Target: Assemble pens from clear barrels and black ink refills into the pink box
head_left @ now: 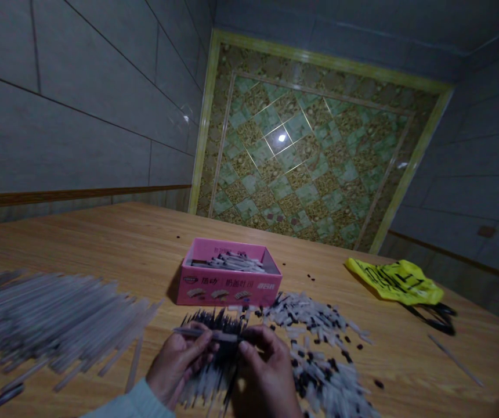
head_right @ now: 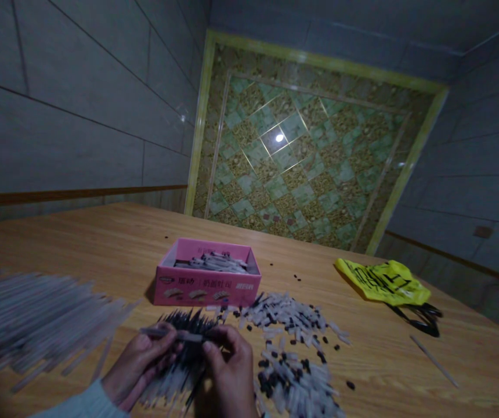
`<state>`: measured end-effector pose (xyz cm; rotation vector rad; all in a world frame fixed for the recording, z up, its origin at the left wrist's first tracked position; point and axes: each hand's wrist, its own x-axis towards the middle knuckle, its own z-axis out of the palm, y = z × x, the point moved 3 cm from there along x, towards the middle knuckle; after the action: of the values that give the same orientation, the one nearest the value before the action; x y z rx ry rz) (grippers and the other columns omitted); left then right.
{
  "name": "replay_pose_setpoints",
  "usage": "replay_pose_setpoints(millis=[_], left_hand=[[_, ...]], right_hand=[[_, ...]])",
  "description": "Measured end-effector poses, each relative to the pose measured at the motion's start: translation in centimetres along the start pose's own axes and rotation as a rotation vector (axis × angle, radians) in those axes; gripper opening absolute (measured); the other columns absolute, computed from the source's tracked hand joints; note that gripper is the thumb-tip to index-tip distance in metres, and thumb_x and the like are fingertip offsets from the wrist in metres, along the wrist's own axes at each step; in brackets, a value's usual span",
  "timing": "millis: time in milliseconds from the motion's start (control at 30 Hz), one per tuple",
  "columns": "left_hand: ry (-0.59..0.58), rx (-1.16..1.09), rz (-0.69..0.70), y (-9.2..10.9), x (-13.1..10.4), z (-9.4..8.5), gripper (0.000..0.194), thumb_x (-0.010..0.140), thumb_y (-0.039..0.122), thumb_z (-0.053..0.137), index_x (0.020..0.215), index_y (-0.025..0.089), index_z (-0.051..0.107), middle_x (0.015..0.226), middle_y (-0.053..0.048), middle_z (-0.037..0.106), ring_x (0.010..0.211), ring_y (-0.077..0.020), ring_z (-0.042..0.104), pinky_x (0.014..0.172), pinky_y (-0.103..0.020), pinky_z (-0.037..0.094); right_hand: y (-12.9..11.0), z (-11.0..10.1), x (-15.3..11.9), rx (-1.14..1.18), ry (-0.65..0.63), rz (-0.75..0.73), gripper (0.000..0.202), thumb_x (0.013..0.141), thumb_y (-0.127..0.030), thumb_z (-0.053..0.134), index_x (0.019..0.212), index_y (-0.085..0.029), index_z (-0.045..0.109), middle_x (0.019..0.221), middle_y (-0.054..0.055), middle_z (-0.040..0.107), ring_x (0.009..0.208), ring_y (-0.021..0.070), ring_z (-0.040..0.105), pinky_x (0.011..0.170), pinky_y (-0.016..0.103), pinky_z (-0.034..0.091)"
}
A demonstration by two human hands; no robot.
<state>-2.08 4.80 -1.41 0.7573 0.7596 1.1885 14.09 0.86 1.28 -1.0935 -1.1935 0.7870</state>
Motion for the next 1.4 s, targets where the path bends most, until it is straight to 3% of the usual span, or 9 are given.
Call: replay_pose_setpoints(millis=[400, 567, 667, 867, 1000, 1133, 1200, 1300, 1400], left_hand=[[-0.081, 0.2, 0.149, 0.8, -0.2, 0.5, 0.023, 0.064, 0.027, 0.073, 0.069, 0.017, 0.053, 0.074, -0.005, 0.073, 0.064, -0.0141, 0.065, 0.056, -0.021, 0.048], [-0.118, 0.249, 0.21, 0.9, -0.4, 0.7, 0.021, 0.065, 0.025, 0.073, 0.07, 0.018, 0.054, 0.073, -0.006, 0.073, 0.064, -0.0156, 0.065, 0.055, -0.022, 0.048], [-0.133, 0.239, 0.202, 1.0, -0.5, 0.8, 0.021, 0.063, 0.025, 0.073, 0.069, 0.017, 0.055, 0.072, -0.007, 0.073, 0.062, -0.0164, 0.064, 0.053, -0.024, 0.048], [-0.061, 0.198, 0.169, 1.3, -0.5, 0.7, 0.022, 0.06, 0.026, 0.076, 0.068, 0.017, 0.058, 0.072, -0.005, 0.073, 0.061, -0.0157, 0.065, 0.054, -0.023, 0.049], [-0.052, 0.207, 0.157, 1.2, -0.5, 0.7, 0.023, 0.058, 0.026, 0.077, 0.068, 0.017, 0.057, 0.07, -0.004, 0.073, 0.061, -0.0161, 0.065, 0.053, -0.023, 0.049], [-0.049, 0.23, 0.157, 1.2, -0.5, 0.7, 0.023, 0.06, 0.027, 0.076, 0.068, 0.017, 0.057, 0.07, -0.004, 0.072, 0.062, -0.016, 0.065, 0.053, -0.022, 0.049], [-0.067, 0.245, 0.158, 1.2, -0.5, 0.8, 0.023, 0.06, 0.026, 0.076, 0.068, 0.017, 0.056, 0.069, -0.004, 0.072, 0.062, -0.016, 0.065, 0.054, -0.023, 0.049], [-0.108, 0.27, 0.15, 1.0, -0.4, 0.8, 0.022, 0.062, 0.026, 0.074, 0.069, 0.017, 0.055, 0.071, -0.005, 0.072, 0.063, -0.0154, 0.064, 0.055, -0.023, 0.049], [-0.079, 0.245, 0.142, 0.9, -0.3, 0.5, 0.024, 0.062, 0.026, 0.075, 0.072, 0.017, 0.055, 0.074, -0.005, 0.072, 0.064, -0.0157, 0.064, 0.055, -0.023, 0.049]], right_hand=[[1.6, -0.2, -0.2, -0.02, -0.008, 0.03, 0.013, 0.067, -0.027, 0.067, 0.067, -0.016, 0.06, 0.06, -0.001, 0.056, 0.059, 0.0149, 0.051, 0.056, 0.024, 0.04], [1.8, 0.3, -0.4, -0.028, -0.075, 0.119, 0.035, 0.076, -0.044, 0.057, 0.057, -0.017, 0.049, 0.05, -0.003, 0.045, 0.048, 0.0109, 0.04, 0.046, 0.022, 0.032], [1.4, 0.4, -0.7, -0.06, -0.136, 0.118, 0.042, 0.083, -0.049, 0.045, 0.056, -0.017, 0.047, 0.051, -0.003, 0.04, 0.048, 0.01, 0.036, 0.045, 0.021, 0.03], [1.0, 0.0, -0.6, -0.181, -0.123, -0.045, 0.026, 0.075, -0.041, 0.06, 0.072, -0.016, 0.053, 0.065, -0.002, 0.048, 0.064, 0.0139, 0.044, 0.057, 0.022, 0.035], [1.5, 0.1, -0.7, -0.172, -0.184, 0.035, 0.039, 0.085, -0.046, 0.044, 0.058, -0.017, 0.047, 0.055, -0.004, 0.04, 0.054, 0.0111, 0.037, 0.049, 0.021, 0.029], [1.3, 0.0, -0.8, -0.181, -0.147, -0.04, 0.029, 0.08, -0.043, 0.054, 0.069, -0.016, 0.051, 0.063, -0.003, 0.045, 0.061, 0.0122, 0.041, 0.054, 0.021, 0.032], [1.5, 0.1, -0.8, -0.168, -0.144, -0.037, 0.032, 0.08, -0.044, 0.054, 0.065, -0.016, 0.049, 0.06, -0.003, 0.042, 0.059, 0.0115, 0.039, 0.052, 0.021, 0.031], [2.2, 0.4, -0.9, -0.156, -0.174, 0.044, 0.043, 0.085, -0.047, 0.043, 0.054, -0.018, 0.042, 0.052, -0.005, 0.034, 0.05, 0.0093, 0.031, 0.045, 0.021, 0.025], [2.0, 0.0, -0.5, -0.212, -0.175, 0.044, 0.046, 0.089, -0.047, 0.034, 0.055, -0.017, 0.045, 0.051, -0.004, 0.037, 0.049, 0.0098, 0.034, 0.045, 0.021, 0.026]])
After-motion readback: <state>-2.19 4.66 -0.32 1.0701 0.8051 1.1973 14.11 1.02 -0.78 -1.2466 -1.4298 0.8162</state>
